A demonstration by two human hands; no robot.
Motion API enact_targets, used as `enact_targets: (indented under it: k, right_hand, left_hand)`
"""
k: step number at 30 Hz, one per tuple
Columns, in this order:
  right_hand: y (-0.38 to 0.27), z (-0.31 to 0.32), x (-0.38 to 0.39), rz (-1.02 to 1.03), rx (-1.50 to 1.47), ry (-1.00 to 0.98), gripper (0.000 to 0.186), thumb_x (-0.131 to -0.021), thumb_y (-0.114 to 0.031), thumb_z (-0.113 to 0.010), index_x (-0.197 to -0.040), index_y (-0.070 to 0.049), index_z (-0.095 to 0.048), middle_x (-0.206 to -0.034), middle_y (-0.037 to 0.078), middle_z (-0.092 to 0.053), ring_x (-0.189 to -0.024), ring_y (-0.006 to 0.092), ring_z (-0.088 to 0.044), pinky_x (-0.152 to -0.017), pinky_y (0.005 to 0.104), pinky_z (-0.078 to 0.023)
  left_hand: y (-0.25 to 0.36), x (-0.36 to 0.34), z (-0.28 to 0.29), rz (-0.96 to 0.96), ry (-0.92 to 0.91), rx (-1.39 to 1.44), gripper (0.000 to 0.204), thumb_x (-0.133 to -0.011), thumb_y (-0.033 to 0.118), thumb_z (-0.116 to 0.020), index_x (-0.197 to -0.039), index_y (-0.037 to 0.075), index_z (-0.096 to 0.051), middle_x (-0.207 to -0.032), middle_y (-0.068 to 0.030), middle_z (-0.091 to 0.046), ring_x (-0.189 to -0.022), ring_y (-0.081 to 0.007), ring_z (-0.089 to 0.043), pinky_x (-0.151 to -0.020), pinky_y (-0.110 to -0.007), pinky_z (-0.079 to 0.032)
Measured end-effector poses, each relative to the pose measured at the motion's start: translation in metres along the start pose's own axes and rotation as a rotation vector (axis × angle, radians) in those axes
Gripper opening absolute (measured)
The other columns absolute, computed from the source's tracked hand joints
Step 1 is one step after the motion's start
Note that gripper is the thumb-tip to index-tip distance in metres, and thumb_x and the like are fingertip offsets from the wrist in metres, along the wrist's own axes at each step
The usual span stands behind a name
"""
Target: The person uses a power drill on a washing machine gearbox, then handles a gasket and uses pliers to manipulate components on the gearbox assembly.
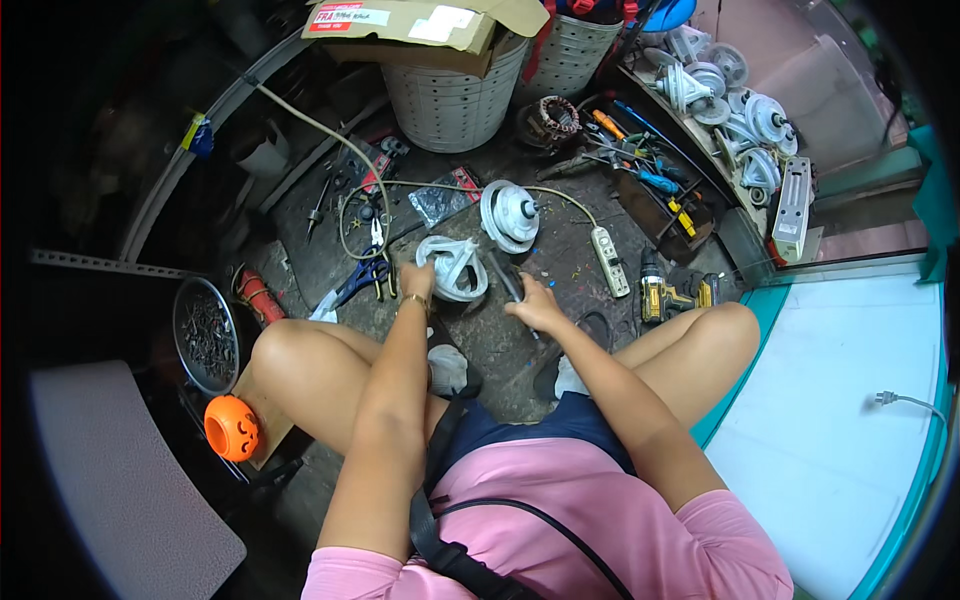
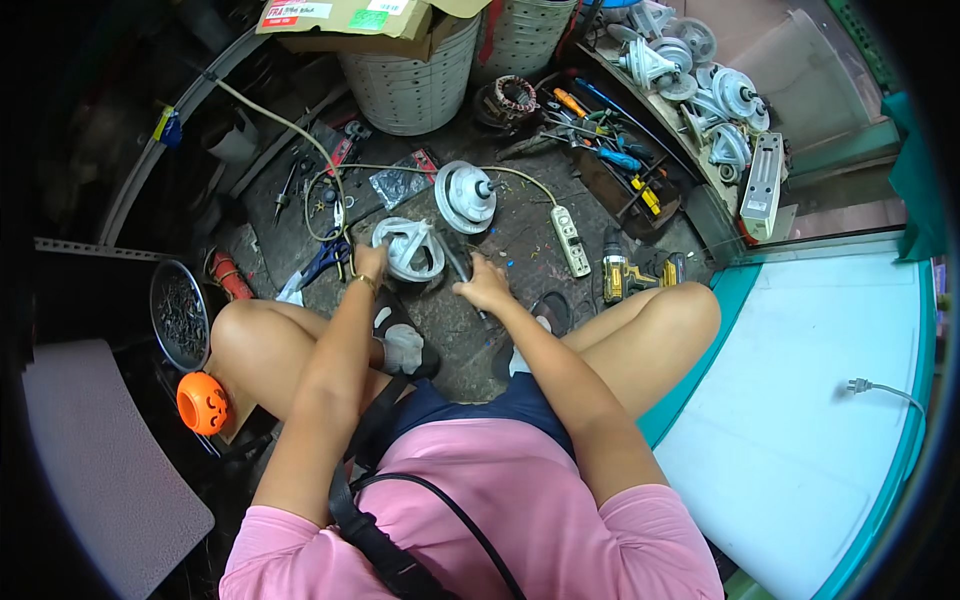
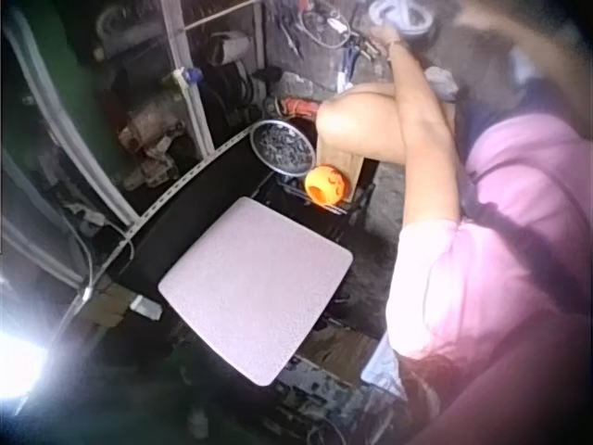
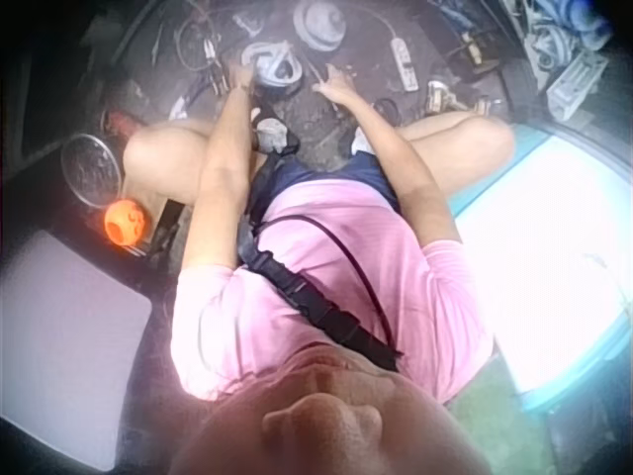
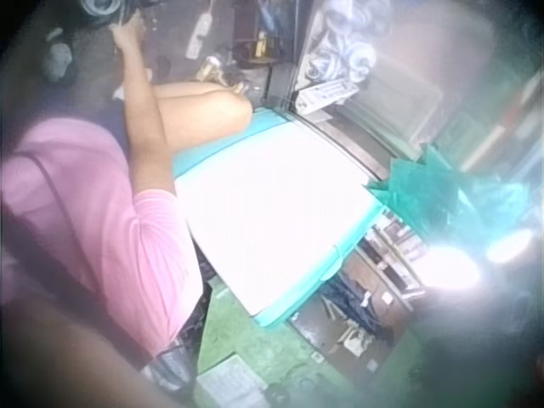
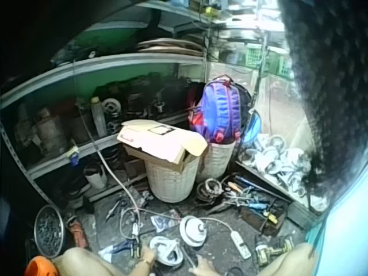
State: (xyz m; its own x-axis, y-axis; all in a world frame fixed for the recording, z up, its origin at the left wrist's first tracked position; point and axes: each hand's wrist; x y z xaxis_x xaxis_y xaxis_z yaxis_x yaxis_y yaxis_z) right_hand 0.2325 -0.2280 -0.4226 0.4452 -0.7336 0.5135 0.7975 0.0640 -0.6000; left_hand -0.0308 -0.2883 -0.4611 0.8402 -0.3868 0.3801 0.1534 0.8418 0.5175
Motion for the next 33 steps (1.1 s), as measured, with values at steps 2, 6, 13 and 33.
enact_targets:
  k: [2,6,13,33]
  right_hand:
    - [-0.021,-0.014,0.000,-0.079,0.085,-0.065,0.102,-0.071,-0.042,-0.079,-0.157,-0.009,-0.036,-0.153,0.024,-0.046,-0.141,0.0472,-0.040,-0.116,0.0526,-0.036]
    - [-0.011,-0.018,-0.009,-0.100,0.090,0.049,0.098,-0.072,-0.038,-0.078,-0.155,-0.006,-0.037,-0.148,0.026,-0.050,-0.136,0.0478,-0.045,-0.115,0.0501,-0.036]
    - [-0.033,-0.020,-0.007,-0.105,0.093,0.031,0.099,-0.072,-0.042,-0.077,-0.157,-0.011,-0.036,-0.149,0.025,-0.047,-0.138,0.0469,-0.041,-0.117,0.0569,-0.028]
    - [0.002,-0.015,-0.001,-0.194,0.099,0.023,0.097,-0.070,-0.043,-0.078,-0.154,-0.010,-0.042,-0.149,0.024,-0.050,-0.138,0.0464,-0.044,-0.115,0.0528,-0.036]
  left_hand:
    - [-0.026,-0.005,-0.013,-0.021,-0.190,0.032,0.064,-0.087,0.030,-0.074,-0.138,-0.002,-0.050,-0.132,-0.0310,-0.060,-0.124,-0.0471,-0.059,-0.108,-0.049,-0.045]
    - [-0.013,0.019,-0.045,-0.119,-0.138,0.134,0.054,-0.090,0.020,-0.069,-0.136,-0.002,-0.050,-0.128,-0.0330,-0.063,-0.120,-0.0499,-0.060,-0.105,-0.051,-0.046]
    - [-0.029,0.020,-0.036,-0.140,-0.069,0.220,0.051,-0.090,0.018,-0.067,-0.133,-0.004,-0.049,-0.122,-0.0339,-0.065,-0.116,-0.0486,-0.063,-0.100,-0.051,-0.048]
    - [-0.025,0.062,-0.029,-0.174,-0.138,0.155,0.051,-0.092,0.016,-0.067,-0.134,-0.002,-0.045,-0.122,-0.0332,-0.065,-0.117,-0.0488,-0.062,-0.100,-0.051,-0.047]
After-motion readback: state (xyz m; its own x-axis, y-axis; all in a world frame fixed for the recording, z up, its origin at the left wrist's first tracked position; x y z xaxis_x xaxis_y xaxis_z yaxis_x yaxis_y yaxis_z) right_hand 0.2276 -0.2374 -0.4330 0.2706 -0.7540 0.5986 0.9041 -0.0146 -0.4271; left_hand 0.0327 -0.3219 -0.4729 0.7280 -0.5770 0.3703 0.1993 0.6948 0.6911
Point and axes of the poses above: each hand's wrist, its own x-axis away from the middle knuckle, its own z-axis out of the back of the hand, y = z × x
